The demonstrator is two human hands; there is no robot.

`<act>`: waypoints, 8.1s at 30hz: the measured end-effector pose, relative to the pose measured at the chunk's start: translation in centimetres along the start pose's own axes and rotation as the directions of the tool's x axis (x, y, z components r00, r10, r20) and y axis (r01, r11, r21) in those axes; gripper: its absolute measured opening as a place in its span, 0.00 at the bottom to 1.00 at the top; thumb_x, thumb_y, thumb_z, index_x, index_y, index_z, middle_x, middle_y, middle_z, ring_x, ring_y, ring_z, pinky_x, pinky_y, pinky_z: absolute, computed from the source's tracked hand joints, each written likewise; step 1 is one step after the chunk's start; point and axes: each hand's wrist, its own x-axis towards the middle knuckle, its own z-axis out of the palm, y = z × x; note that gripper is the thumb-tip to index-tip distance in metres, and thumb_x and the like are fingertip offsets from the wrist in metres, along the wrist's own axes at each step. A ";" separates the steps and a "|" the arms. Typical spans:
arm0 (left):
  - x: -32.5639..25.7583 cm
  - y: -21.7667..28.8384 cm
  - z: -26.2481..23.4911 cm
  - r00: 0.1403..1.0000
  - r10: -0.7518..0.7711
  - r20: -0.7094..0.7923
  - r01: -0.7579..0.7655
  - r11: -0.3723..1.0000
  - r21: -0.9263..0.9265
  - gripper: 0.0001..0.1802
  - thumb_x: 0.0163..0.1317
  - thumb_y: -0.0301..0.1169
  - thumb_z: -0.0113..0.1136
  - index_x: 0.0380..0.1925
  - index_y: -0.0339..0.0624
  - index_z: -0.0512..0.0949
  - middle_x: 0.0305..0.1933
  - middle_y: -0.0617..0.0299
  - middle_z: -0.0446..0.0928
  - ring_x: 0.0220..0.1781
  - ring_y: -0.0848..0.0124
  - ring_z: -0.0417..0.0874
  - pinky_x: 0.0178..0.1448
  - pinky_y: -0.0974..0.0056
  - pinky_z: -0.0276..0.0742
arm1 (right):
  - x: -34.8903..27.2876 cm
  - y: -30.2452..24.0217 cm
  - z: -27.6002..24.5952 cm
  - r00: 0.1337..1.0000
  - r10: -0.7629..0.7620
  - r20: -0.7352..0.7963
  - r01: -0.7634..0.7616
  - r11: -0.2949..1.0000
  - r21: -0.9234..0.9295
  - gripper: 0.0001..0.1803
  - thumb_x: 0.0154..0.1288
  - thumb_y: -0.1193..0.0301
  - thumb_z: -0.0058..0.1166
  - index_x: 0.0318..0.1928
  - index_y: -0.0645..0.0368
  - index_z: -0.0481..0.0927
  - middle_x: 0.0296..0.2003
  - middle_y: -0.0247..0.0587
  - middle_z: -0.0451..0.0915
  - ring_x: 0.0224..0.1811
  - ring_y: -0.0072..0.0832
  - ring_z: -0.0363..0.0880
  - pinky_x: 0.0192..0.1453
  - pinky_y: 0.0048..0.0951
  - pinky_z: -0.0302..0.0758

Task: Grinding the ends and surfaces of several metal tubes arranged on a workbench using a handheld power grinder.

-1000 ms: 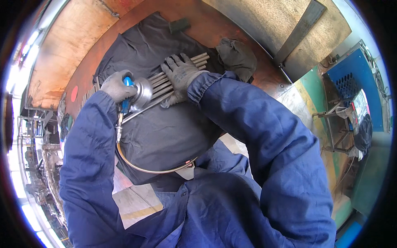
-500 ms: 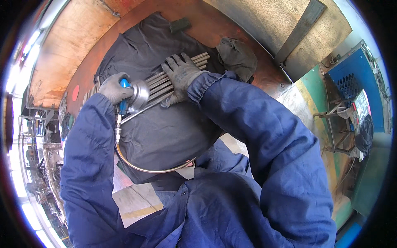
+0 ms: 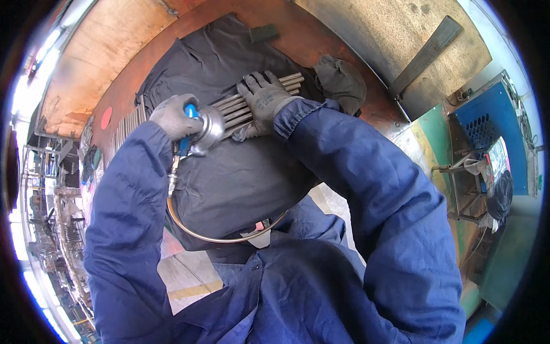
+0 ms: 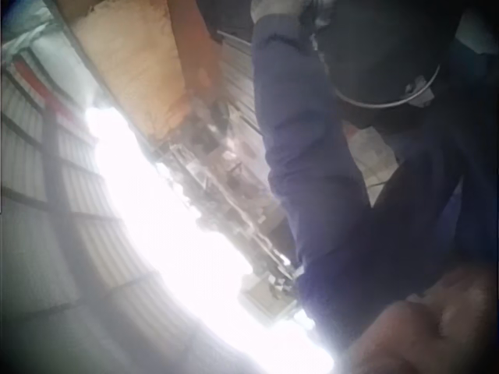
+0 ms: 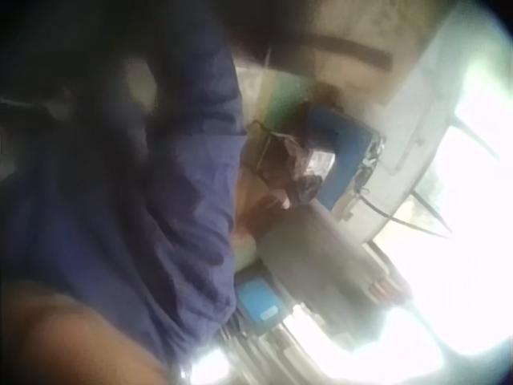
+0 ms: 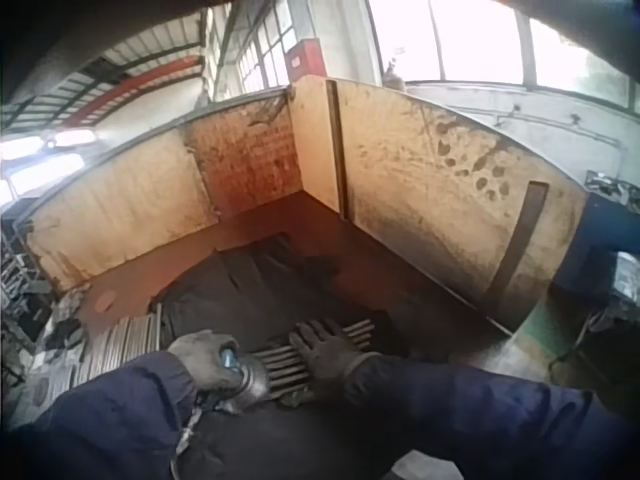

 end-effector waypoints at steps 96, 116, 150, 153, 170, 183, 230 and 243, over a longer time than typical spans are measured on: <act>3.7 1.7 -1.0 1.000 0.020 0.011 -0.021 0.994 0.111 0.30 0.45 0.42 0.67 0.49 0.40 0.82 0.45 0.44 0.84 0.51 0.51 0.85 0.57 0.54 0.78 | -1.1 1.8 -1.2 0.989 0.111 0.093 -0.116 0.992 0.057 0.76 0.40 0.21 0.59 0.76 0.68 0.53 0.77 0.63 0.51 0.82 0.53 0.42 0.84 0.51 0.37; 3.3 0.6 -1.1 0.999 -0.036 -0.028 0.038 0.997 0.065 0.27 0.45 0.41 0.69 0.47 0.40 0.82 0.41 0.44 0.84 0.47 0.51 0.86 0.53 0.54 0.78 | -1.4 1.8 -0.6 0.993 0.112 0.041 -0.114 0.992 0.048 0.74 0.40 0.22 0.61 0.76 0.66 0.56 0.76 0.60 0.54 0.81 0.53 0.46 0.83 0.53 0.39; -2.2 -7.6 -0.4 0.979 -0.195 -0.050 0.193 0.980 -0.046 0.29 0.44 0.39 0.70 0.49 0.40 0.81 0.40 0.46 0.84 0.44 0.57 0.87 0.51 0.58 0.80 | -1.5 1.4 -0.2 0.995 -0.062 -0.083 0.067 0.996 0.065 0.62 0.48 0.28 0.61 0.68 0.69 0.66 0.72 0.62 0.61 0.79 0.53 0.52 0.83 0.54 0.44; -1.8 -7.1 -0.5 0.978 -0.206 -0.034 0.204 0.978 -0.050 0.28 0.45 0.40 0.70 0.47 0.39 0.81 0.40 0.47 0.84 0.43 0.57 0.87 0.51 0.58 0.80 | -1.0 0.6 -0.2 0.993 -0.045 -0.106 0.053 0.996 0.072 0.61 0.47 0.30 0.65 0.67 0.70 0.68 0.71 0.64 0.62 0.79 0.53 0.53 0.82 0.55 0.45; -2.3 -10.4 -0.9 0.968 -0.238 0.079 0.249 0.952 -0.181 0.32 0.43 0.43 0.72 0.49 0.38 0.82 0.40 0.49 0.85 0.43 0.58 0.87 0.52 0.59 0.80 | 0.1 1.3 0.3 0.953 -0.252 -0.166 0.272 0.956 0.111 0.57 0.51 0.29 0.60 0.66 0.66 0.71 0.69 0.57 0.68 0.76 0.48 0.61 0.80 0.56 0.52; -2.6 -8.3 -0.6 0.982 -0.178 0.060 0.186 0.970 -0.159 0.28 0.44 0.37 0.72 0.47 0.35 0.81 0.38 0.52 0.83 0.40 0.65 0.85 0.49 0.61 0.81 | 0.2 1.7 0.5 0.958 -0.253 -0.137 0.272 0.952 0.144 0.55 0.54 0.31 0.60 0.68 0.64 0.70 0.71 0.54 0.67 0.77 0.48 0.59 0.80 0.56 0.50; -4.6 -12.2 -2.8 0.950 -0.314 0.007 0.306 0.920 -0.246 0.26 0.45 0.39 0.71 0.44 0.37 0.83 0.35 0.56 0.84 0.38 0.70 0.84 0.48 0.62 0.81 | -0.3 -1.6 0.7 0.986 -0.147 -0.076 0.148 0.989 0.004 0.50 0.69 0.33 0.42 0.72 0.66 0.63 0.74 0.58 0.62 0.79 0.52 0.54 0.82 0.52 0.47; -4.9 -9.6 -0.2 0.965 -0.264 0.004 0.262 0.954 -0.145 0.28 0.43 0.40 0.71 0.45 0.39 0.82 0.39 0.49 0.84 0.42 0.60 0.87 0.52 0.59 0.81 | -1.4 -2.1 1.1 0.981 -0.149 -0.124 0.147 0.989 -0.021 0.50 0.69 0.34 0.43 0.73 0.64 0.63 0.73 0.57 0.63 0.78 0.52 0.57 0.81 0.54 0.48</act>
